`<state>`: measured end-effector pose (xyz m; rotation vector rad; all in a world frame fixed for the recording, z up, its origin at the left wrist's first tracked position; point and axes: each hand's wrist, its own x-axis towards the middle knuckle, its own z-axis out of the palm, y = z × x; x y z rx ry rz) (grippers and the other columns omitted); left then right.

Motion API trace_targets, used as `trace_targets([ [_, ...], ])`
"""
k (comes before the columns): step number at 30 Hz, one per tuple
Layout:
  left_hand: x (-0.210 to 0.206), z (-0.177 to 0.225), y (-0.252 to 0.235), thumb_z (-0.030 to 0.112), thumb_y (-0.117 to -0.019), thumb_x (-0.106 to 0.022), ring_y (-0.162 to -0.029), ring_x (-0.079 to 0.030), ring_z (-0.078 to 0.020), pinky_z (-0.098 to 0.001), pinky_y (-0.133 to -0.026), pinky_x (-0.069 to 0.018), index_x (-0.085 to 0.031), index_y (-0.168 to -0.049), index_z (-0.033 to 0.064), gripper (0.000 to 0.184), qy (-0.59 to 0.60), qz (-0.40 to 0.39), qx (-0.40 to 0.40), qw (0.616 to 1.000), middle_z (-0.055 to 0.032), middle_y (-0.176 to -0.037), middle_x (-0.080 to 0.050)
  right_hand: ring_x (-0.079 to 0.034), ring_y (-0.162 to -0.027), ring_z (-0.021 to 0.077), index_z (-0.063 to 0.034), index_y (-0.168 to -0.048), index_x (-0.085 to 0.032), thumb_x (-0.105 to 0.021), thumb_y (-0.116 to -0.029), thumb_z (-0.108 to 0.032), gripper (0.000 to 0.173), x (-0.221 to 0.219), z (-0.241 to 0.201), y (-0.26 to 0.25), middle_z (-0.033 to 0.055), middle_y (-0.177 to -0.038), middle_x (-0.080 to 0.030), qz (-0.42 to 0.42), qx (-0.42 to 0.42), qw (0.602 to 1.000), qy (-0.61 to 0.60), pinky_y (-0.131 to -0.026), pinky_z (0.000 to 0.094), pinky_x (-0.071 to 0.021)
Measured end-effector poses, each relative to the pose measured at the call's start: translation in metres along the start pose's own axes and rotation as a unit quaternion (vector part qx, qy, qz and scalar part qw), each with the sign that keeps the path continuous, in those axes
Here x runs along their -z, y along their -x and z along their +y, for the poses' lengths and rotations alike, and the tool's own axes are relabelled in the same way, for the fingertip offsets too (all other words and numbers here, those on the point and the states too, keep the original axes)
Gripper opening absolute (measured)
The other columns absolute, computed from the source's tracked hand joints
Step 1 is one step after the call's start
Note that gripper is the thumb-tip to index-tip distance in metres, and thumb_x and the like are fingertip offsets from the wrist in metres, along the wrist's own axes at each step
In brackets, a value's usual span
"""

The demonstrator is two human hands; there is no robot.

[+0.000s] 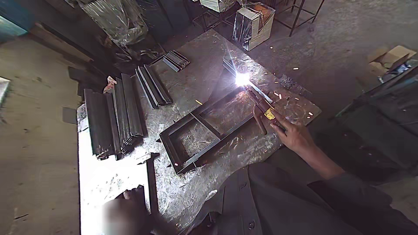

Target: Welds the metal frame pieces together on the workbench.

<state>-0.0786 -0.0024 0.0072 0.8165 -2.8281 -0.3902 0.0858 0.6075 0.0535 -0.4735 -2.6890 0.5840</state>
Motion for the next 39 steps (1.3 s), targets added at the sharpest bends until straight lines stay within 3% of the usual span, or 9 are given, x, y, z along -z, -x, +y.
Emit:
trace_targets([
  [2,0.002,0.003,0.002,0.042,-0.1025,-0.052,-0.135,-0.055,-0.0358,-0.0563,-0.116,-0.0382,-0.072,-0.122,0.0069,0.045,0.000,-0.003,0.001,1.000,-0.0185,-0.135,-0.064,-0.073,-0.087,0.0382,-0.0327,-0.155,-0.047,-0.052,-0.1052,-0.043,0.051,0.002,-0.002,-0.001,0.0174,-0.102,-0.075,-0.007,-0.006,1.000,0.005,-0.074,0.0569,-0.0572],
  [5,0.004,0.003,0.004,0.042,-0.1010,-0.055,-0.132,-0.057,-0.0354,-0.0570,-0.114,-0.0401,-0.073,-0.120,0.0077,0.043,0.018,-0.008,-0.004,1.000,-0.0178,-0.132,-0.066,-0.071,-0.073,0.0380,-0.0333,-0.156,-0.046,-0.052,-0.1047,-0.041,0.052,0.006,-0.004,-0.001,0.0170,-0.088,-0.074,-0.004,-0.008,1.000,0.013,-0.065,0.0578,-0.0546],
  [8,-0.025,-0.038,-0.018,0.054,-0.0976,-0.056,-0.110,-0.068,-0.0366,-0.0616,-0.096,-0.0528,-0.076,-0.109,0.0115,0.049,0.015,0.083,-0.102,0.991,-0.0173,-0.113,-0.073,-0.070,-0.071,0.0371,-0.0300,-0.156,-0.046,-0.050,-0.1047,-0.038,0.053,0.011,-0.007,-0.001,0.0158,-0.088,-0.074,0.006,-0.005,1.000,0.027,-0.063,0.0580,-0.0547],
  [11,-0.023,-0.034,-0.023,0.051,-0.1010,-0.054,-0.130,-0.058,-0.0340,-0.0579,-0.112,-0.0420,-0.072,-0.122,0.0116,0.048,0.013,0.005,-0.013,1.000,-0.0150,-0.131,-0.067,-0.072,-0.091,0.0360,-0.0263,-0.154,-0.051,-0.057,-0.1034,-0.037,0.052,0.012,-0.006,-0.003,0.0172,-0.107,-0.073,0.029,0.013,0.999,0.009,-0.074,0.0557,-0.0579],
  [15,-0.005,-0.003,-0.003,0.043,-0.1023,-0.053,-0.134,-0.055,-0.0350,-0.0555,-0.115,-0.0401,-0.069,-0.127,0.0060,0.047,0.026,0.003,0.015,1.000,-0.0188,-0.137,-0.063,-0.072,-0.092,0.0376,-0.0304,-0.154,-0.049,-0.057,-0.1031,-0.037,0.052,0.009,-0.003,-0.006,0.0188,-0.111,-0.072,0.011,0.001,1.000,0.018,-0.074,0.0564,-0.0575],
  [20,-0.005,-0.006,-0.004,0.042,-0.1012,-0.054,-0.129,-0.059,-0.0340,-0.0566,-0.113,-0.0421,-0.073,-0.119,0.0083,0.043,0.016,0.005,-0.004,1.000,-0.0165,-0.129,-0.068,-0.070,-0.071,0.0404,-0.0331,-0.156,-0.045,-0.053,-0.1044,-0.039,0.053,0.005,-0.002,-0.005,0.0191,-0.087,-0.073,0.009,0.002,0.999,0.048,-0.063,0.0585,-0.0543],
  [25,-0.009,-0.012,-0.010,0.043,-0.1023,-0.053,-0.130,-0.059,-0.0350,-0.0583,-0.112,-0.0420,-0.074,-0.120,0.0092,0.043,0.025,0.003,-0.003,1.000,-0.0166,-0.130,-0.068,-0.072,-0.089,0.0403,-0.0339,-0.156,-0.046,-0.054,-0.1043,-0.040,0.053,0.006,-0.002,-0.006,0.0199,-0.110,-0.073,-0.004,-0.010,0.999,0.034,-0.073,0.0587,-0.0565],
  [30,-0.004,-0.004,-0.004,0.041,-0.1018,-0.054,-0.128,-0.060,-0.0350,-0.0579,-0.111,-0.0427,-0.074,-0.118,0.0081,0.042,0.011,0.011,-0.005,1.000,-0.0164,-0.128,-0.069,-0.069,-0.071,0.0394,-0.0365,-0.158,-0.041,-0.051,-0.1052,-0.042,0.054,0.007,-0.003,-0.005,0.0177,-0.086,-0.073,-0.012,-0.012,0.999,0.045,-0.064,0.0587,-0.0542],
  [39,-0.013,-0.019,-0.017,0.046,-0.1012,-0.053,-0.130,-0.058,-0.0361,-0.0616,-0.111,-0.0410,-0.074,-0.119,0.0107,0.045,0.000,-0.012,0.001,1.000,-0.0165,-0.131,-0.067,-0.069,-0.074,0.0343,-0.0278,-0.158,-0.043,-0.056,-0.1035,-0.041,0.057,0.014,-0.002,-0.009,0.0164,-0.091,-0.073,-0.017,-0.024,0.999,-0.026,-0.069,0.0570,-0.0558],
])
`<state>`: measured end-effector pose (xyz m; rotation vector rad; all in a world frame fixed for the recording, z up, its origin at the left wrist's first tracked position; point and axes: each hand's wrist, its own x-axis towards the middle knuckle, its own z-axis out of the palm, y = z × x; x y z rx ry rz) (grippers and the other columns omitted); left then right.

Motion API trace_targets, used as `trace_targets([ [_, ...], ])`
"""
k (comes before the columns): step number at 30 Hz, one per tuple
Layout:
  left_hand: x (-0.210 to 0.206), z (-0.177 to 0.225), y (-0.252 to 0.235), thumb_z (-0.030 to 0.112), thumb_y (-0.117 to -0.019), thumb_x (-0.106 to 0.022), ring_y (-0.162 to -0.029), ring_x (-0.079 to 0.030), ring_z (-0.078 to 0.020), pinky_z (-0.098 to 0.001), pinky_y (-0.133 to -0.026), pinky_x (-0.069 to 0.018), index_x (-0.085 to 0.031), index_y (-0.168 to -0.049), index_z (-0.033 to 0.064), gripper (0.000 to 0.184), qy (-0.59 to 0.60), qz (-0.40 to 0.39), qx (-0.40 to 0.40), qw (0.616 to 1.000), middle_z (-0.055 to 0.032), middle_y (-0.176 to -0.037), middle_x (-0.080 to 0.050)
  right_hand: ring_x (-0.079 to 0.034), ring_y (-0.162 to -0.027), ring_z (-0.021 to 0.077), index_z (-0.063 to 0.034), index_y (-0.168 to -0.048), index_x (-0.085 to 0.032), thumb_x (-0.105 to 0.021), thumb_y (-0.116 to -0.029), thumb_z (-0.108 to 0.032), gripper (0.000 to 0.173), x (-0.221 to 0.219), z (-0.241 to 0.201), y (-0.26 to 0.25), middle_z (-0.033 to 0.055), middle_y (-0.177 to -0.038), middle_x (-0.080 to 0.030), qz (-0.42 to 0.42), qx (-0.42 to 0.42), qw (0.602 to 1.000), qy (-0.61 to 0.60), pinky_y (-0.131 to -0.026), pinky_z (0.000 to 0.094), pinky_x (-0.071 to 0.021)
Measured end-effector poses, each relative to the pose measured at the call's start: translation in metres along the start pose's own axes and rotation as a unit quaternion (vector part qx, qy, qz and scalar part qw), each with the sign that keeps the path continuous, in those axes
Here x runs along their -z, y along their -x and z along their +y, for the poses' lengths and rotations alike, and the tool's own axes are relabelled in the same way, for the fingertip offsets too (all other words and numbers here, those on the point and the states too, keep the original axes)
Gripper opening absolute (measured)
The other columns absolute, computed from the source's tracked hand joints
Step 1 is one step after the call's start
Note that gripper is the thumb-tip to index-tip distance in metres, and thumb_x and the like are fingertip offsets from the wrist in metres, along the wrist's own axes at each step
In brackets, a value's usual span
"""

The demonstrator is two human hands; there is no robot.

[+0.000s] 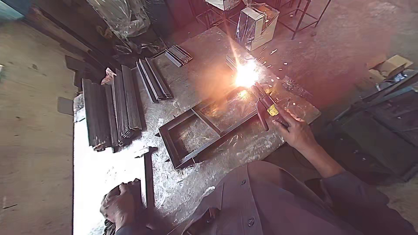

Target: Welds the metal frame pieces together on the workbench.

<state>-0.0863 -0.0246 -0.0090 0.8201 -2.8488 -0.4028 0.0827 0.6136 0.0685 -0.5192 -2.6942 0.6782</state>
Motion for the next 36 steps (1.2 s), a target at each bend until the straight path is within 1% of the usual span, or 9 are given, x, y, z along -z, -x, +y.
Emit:
trace_targets([
  [5,0.011,0.013,0.011,0.041,-0.1005,-0.055,-0.124,-0.062,-0.0345,-0.0583,-0.110,-0.0434,-0.073,-0.117,0.0062,0.043,0.025,0.001,-0.001,1.000,-0.0176,-0.126,-0.068,-0.067,-0.111,0.0280,-0.0177,-0.147,-0.055,-0.073,-0.0950,-0.029,0.057,0.043,-0.013,-0.006,0.0130,-0.129,-0.067,0.033,0.009,0.997,-0.075,-0.094,0.0535,-0.0551],
  [7,0.016,0.023,0.021,0.042,-0.1018,-0.052,-0.130,-0.059,-0.0318,-0.0533,-0.114,-0.0409,-0.072,-0.121,0.0064,0.045,0.013,0.003,0.009,1.000,-0.0163,-0.131,-0.066,-0.070,-0.106,0.0238,-0.0208,-0.147,-0.054,-0.079,-0.0900,-0.023,0.062,0.067,-0.018,-0.014,0.0107,-0.133,-0.064,0.014,-0.007,0.996,-0.093,-0.086,0.0491,-0.0603],
  [9,0.016,0.025,0.020,0.042,-0.1016,-0.051,-0.129,-0.059,-0.0306,-0.0526,-0.114,-0.0411,-0.073,-0.119,0.0077,0.044,0.009,0.012,0.006,1.000,-0.0149,-0.130,-0.067,-0.072,-0.097,0.0231,-0.0246,-0.147,-0.055,-0.082,-0.0872,-0.019,0.066,0.081,-0.023,-0.022,0.0101,-0.130,-0.066,-0.008,-0.027,0.995,-0.097,-0.077,0.0477,-0.0613],
  [13,0.008,0.012,0.010,0.044,-0.1024,-0.049,-0.132,-0.057,-0.0319,-0.0551,-0.115,-0.0395,-0.073,-0.121,0.0105,0.045,0.013,0.012,0.005,1.000,-0.0142,-0.133,-0.067,-0.071,-0.100,0.0243,-0.0231,-0.146,-0.057,-0.080,-0.0886,-0.016,0.063,0.084,-0.028,-0.036,0.0120,-0.124,-0.070,-0.011,-0.007,0.997,-0.076,-0.086,0.0505,-0.0579],
  [17,0.009,0.011,0.009,0.042,-0.1038,-0.050,-0.134,-0.056,-0.0332,-0.0544,-0.117,-0.0375,-0.073,-0.122,0.0082,0.045,0.042,0.006,0.008,0.999,-0.0168,-0.134,-0.066,-0.072,-0.084,0.0215,-0.0261,-0.147,-0.057,-0.078,-0.0912,-0.018,0.060,0.075,-0.032,-0.045,0.0116,-0.117,-0.073,-0.014,-0.017,0.995,-0.092,-0.074,0.0469,-0.0599],
  [21,0.006,0.005,0.004,0.045,-0.1044,-0.048,-0.135,-0.055,-0.0361,-0.0579,-0.116,-0.0371,-0.071,-0.125,0.0073,0.049,0.040,0.007,0.000,0.999,-0.0191,-0.135,-0.065,-0.073,-0.093,0.0258,-0.0261,-0.147,-0.057,-0.077,-0.0926,-0.021,0.058,0.070,-0.032,-0.048,0.0130,-0.119,-0.072,-0.025,-0.025,0.997,-0.067,-0.082,0.0525,-0.0594],
  [25,0.003,0.006,0.006,0.047,-0.1042,-0.046,-0.136,-0.055,-0.0358,-0.0588,-0.115,-0.0389,-0.069,-0.129,0.0088,0.051,0.005,0.007,0.010,1.000,-0.0185,-0.138,-0.064,-0.071,-0.093,0.0351,-0.0123,-0.138,-0.064,-0.076,-0.0917,-0.017,0.048,0.071,-0.034,-0.045,0.0196,-0.108,-0.072,-0.014,-0.019,0.999,-0.028,-0.082,0.0617,-0.0547],
  [28,0.003,0.002,0.001,0.045,-0.1037,-0.050,-0.134,-0.056,-0.0337,-0.0554,-0.116,-0.0383,-0.071,-0.126,0.0088,0.048,0.016,0.014,-0.004,1.000,-0.0167,-0.136,-0.065,-0.073,-0.091,0.0299,-0.0230,-0.147,-0.058,-0.076,-0.0925,-0.017,0.058,0.070,-0.033,-0.046,0.0159,-0.113,-0.073,-0.010,-0.010,0.999,-0.036,-0.080,0.0557,-0.0578],
  [36,0.000,0.000,0.001,0.049,-0.1023,-0.049,-0.138,-0.053,-0.0340,-0.0559,-0.117,-0.0365,-0.070,-0.128,0.0098,0.051,0.014,0.016,0.012,1.000,-0.0169,-0.139,-0.063,-0.071,-0.101,0.0346,-0.0258,-0.149,-0.056,-0.078,-0.0911,-0.016,0.063,0.066,-0.038,-0.049,0.0169,-0.122,-0.071,-0.020,-0.028,0.999,-0.037,-0.086,0.0611,-0.0547],
])
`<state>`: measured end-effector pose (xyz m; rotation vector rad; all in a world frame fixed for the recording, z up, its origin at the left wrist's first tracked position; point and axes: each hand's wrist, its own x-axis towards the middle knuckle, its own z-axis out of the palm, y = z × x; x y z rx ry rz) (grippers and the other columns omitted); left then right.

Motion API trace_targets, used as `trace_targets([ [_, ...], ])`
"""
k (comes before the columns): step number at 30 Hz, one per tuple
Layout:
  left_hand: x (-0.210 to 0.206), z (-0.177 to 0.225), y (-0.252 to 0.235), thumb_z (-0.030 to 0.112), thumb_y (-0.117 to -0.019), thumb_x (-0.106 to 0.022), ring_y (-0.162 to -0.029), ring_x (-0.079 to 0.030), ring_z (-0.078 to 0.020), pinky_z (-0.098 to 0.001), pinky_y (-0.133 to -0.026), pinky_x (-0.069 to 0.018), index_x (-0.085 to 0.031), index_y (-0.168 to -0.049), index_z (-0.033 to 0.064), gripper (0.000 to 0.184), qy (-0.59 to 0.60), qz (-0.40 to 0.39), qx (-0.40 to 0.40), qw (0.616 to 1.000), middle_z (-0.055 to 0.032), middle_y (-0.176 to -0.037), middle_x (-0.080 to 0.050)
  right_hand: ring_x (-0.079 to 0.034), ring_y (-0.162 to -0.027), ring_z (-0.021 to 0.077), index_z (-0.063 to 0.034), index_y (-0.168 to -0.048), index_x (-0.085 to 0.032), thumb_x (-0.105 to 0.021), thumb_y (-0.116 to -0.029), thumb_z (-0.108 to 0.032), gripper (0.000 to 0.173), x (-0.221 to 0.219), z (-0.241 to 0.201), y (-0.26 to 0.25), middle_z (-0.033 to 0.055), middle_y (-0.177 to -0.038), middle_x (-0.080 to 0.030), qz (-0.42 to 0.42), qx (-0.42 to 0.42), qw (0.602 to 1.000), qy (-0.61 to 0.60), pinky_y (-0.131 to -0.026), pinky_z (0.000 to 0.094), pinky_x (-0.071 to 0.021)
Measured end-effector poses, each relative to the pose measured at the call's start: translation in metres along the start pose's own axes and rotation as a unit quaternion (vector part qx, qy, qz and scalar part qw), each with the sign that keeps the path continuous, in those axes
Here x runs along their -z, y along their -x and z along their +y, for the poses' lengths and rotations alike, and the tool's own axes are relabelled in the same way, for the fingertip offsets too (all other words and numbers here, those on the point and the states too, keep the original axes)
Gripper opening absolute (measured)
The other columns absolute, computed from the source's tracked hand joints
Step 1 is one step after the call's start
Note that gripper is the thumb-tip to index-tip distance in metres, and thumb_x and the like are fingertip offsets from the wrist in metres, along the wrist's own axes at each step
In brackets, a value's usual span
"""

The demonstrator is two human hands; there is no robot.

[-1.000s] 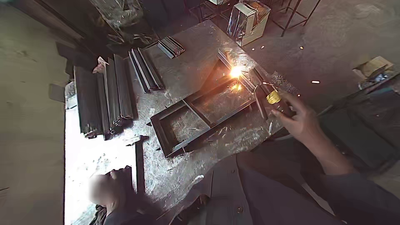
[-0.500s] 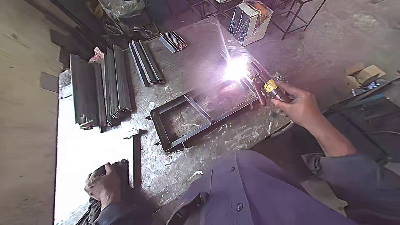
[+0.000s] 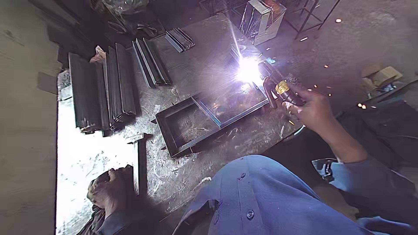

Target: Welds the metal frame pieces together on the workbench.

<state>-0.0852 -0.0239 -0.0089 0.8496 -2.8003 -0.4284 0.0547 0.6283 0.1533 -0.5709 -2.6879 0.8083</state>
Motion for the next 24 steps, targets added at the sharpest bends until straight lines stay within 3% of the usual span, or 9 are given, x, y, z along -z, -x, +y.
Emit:
trace_targets([
  [7,0.003,0.003,0.002,0.046,-0.1025,-0.051,-0.136,-0.054,-0.0348,-0.0560,-0.117,-0.0370,-0.071,-0.124,0.0084,0.048,0.016,-0.007,-0.005,1.000,-0.0175,-0.135,-0.065,-0.069,-0.105,0.0311,-0.0206,-0.147,-0.058,-0.078,-0.0917,-0.023,0.059,0.000,0.003,0.002,0.0163,-0.123,-0.070,0.008,0.027,1.000,0.001,-0.090,0.0544,-0.0550],
  [13,0.003,0.001,0.001,0.046,-0.1028,-0.050,-0.133,-0.056,-0.0337,-0.0555,-0.116,-0.0385,-0.072,-0.122,0.0083,0.048,0.020,-0.006,-0.009,1.000,-0.0173,-0.133,-0.066,-0.069,-0.102,0.0312,-0.0252,-0.148,-0.057,-0.078,-0.0926,-0.028,0.059,0.003,-0.001,-0.001,0.0151,-0.122,-0.070,-0.005,0.009,1.000,0.005,-0.087,0.0561,-0.0550],
  [24,0.008,0.005,0.003,0.045,-0.1035,-0.050,-0.133,-0.056,-0.0373,-0.0587,-0.114,-0.0387,-0.071,-0.124,0.0062,0.049,0.024,-0.018,-0.013,0.999,-0.0205,-0.133,-0.066,-0.069,-0.101,0.0333,-0.0210,-0.147,-0.058,-0.077,-0.0928,-0.024,0.058,0.003,-0.007,0.000,0.0179,-0.119,-0.070,0.000,0.023,0.999,0.033,-0.087,0.0563,-0.0543],
])
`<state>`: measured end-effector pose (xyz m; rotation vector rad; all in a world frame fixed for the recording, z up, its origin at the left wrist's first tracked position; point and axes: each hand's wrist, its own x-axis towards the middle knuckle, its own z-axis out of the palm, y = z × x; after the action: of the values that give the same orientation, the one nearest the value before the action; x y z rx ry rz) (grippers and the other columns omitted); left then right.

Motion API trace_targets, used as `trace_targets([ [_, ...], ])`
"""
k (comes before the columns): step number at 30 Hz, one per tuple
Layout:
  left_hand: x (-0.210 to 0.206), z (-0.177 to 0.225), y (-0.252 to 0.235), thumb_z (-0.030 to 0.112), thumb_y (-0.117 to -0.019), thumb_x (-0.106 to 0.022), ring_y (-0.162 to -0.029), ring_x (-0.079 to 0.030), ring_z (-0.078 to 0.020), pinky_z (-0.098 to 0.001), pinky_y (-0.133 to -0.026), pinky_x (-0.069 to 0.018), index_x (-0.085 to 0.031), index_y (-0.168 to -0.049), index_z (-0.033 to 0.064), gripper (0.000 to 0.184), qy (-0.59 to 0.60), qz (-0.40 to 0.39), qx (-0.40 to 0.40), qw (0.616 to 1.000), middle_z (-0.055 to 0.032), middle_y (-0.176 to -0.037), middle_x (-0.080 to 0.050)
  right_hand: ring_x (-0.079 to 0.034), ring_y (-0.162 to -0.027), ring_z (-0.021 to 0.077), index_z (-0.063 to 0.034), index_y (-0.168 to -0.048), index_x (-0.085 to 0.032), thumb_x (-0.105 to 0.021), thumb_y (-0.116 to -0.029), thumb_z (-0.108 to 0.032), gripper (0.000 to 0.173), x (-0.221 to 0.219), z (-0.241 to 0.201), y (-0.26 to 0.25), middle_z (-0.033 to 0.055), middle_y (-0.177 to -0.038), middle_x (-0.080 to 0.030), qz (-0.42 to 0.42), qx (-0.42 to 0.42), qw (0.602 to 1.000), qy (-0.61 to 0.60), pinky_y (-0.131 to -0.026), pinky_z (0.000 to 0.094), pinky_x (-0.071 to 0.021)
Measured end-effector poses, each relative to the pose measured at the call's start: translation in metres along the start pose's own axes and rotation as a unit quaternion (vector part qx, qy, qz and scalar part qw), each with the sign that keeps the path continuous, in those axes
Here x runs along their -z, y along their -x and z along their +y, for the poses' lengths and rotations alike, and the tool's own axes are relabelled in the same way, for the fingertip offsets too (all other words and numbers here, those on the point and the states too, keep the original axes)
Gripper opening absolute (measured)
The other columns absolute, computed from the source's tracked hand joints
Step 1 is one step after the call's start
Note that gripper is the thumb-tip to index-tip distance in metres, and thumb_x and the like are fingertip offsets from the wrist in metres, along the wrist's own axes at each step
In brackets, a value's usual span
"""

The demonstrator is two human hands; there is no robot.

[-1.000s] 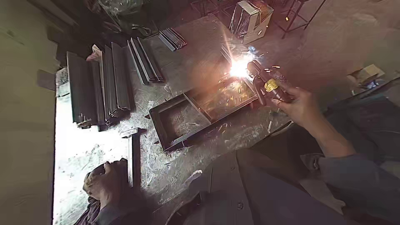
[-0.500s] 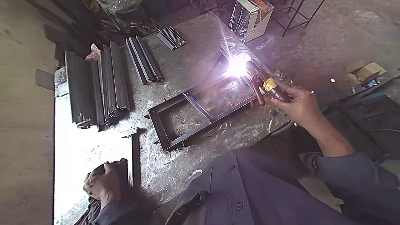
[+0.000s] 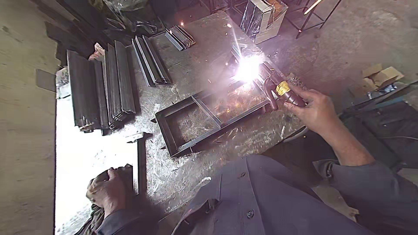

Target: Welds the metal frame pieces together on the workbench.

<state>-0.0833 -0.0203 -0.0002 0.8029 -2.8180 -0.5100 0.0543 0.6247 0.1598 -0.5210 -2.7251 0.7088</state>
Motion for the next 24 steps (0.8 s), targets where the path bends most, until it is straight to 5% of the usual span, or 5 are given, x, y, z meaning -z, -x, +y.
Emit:
trace_targets([
  [14,0.002,0.009,0.007,0.046,-0.1025,-0.051,-0.136,-0.055,-0.0337,-0.0552,-0.116,-0.0386,-0.071,-0.126,0.0091,0.048,-0.016,0.007,0.017,1.000,-0.0169,-0.136,-0.065,-0.068,-0.102,0.0377,-0.0209,-0.146,-0.060,-0.076,-0.0941,-0.026,0.054,-0.001,-0.001,-0.001,0.0200,-0.117,-0.070,-0.001,-0.006,1.000,0.022,-0.084,0.0622,-0.0525],
  [24,-0.004,0.000,-0.001,0.048,-0.1013,-0.052,-0.135,-0.055,-0.0320,-0.0530,-0.117,-0.0382,-0.072,-0.124,0.0117,0.048,-0.015,0.012,0.011,1.000,-0.0148,-0.135,-0.065,-0.066,-0.098,0.0337,-0.0225,-0.148,-0.057,-0.077,-0.0935,-0.026,0.059,-0.001,0.000,-0.001,0.0194,-0.116,-0.068,-0.004,-0.010,1.000,0.010,-0.084,0.0562,-0.0527],
])
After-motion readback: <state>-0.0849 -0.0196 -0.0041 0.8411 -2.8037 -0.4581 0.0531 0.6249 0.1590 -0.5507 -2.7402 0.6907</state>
